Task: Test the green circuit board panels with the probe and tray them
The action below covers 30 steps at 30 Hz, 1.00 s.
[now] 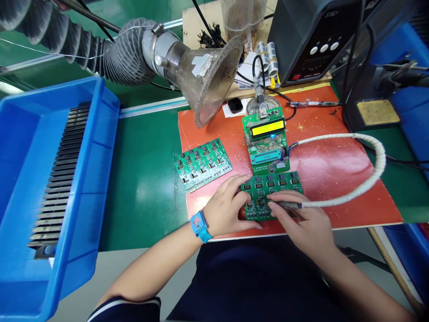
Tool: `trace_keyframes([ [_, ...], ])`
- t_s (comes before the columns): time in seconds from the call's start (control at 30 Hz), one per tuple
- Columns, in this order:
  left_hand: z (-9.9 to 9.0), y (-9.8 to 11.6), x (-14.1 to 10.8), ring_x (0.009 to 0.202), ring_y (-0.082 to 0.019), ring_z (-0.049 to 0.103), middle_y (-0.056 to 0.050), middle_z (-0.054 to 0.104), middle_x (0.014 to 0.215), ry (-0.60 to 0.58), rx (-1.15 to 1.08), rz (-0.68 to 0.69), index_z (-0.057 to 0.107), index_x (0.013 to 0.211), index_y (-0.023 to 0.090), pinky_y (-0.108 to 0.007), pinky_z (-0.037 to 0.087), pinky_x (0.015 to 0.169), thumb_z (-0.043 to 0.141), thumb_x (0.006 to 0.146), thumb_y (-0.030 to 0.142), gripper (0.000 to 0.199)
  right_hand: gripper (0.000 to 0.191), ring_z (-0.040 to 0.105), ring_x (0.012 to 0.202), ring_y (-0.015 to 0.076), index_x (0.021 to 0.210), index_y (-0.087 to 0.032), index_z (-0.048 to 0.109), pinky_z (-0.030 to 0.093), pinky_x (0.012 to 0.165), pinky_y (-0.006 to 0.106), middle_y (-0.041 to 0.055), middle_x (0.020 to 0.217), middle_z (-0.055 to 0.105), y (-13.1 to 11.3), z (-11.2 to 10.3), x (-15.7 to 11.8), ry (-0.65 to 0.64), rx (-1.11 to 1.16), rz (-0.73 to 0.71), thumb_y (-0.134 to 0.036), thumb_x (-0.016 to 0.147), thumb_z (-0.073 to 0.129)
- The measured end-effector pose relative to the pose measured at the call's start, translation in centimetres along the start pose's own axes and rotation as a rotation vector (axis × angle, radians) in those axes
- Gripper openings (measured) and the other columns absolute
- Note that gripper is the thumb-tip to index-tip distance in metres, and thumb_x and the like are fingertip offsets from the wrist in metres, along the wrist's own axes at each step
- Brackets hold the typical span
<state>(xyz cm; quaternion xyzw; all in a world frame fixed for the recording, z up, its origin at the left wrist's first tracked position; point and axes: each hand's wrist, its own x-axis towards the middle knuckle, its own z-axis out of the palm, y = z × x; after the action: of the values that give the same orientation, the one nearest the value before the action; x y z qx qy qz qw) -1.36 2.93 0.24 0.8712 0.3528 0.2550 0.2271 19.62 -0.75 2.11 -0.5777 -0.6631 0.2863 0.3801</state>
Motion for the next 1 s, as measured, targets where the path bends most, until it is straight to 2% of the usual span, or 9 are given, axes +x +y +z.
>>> trace_keyframes([
  [0.47, -0.09, 0.1, 0.17, 0.127, -0.035, 0.05, -0.022, 0.052, 0.133, 0.033, 0.022, 0.02, 0.055, 0.09, 0.017, -0.055, 0.047, 0.103, 0.074, 0.07, 0.062, 0.053, 0.008, 0.07, 0.075, 0.0179, 0.094, -0.022, 0.068, 0.062, 0.066, 0.033, 0.0057, 0.093, 0.071, 0.07, 0.05, -0.14, -0.006, 0.028, 0.014, -0.025, 0.089, 0.062],
  [1.0, -0.05, 0.13, 0.15, 0.128, -0.035, 0.049, -0.022, 0.051, 0.134, 0.037, 0.03, 0.028, 0.054, 0.091, 0.017, -0.054, 0.047, 0.103, 0.075, 0.071, 0.059, 0.051, 0.008, 0.069, 0.084, 0.0185, 0.095, -0.021, 0.068, 0.061, 0.072, 0.033, 0.0054, 0.093, 0.07, 0.26, 0.19, -0.19, 0.008, 0.029, -0.037, -0.021, 0.088, 0.064],
])
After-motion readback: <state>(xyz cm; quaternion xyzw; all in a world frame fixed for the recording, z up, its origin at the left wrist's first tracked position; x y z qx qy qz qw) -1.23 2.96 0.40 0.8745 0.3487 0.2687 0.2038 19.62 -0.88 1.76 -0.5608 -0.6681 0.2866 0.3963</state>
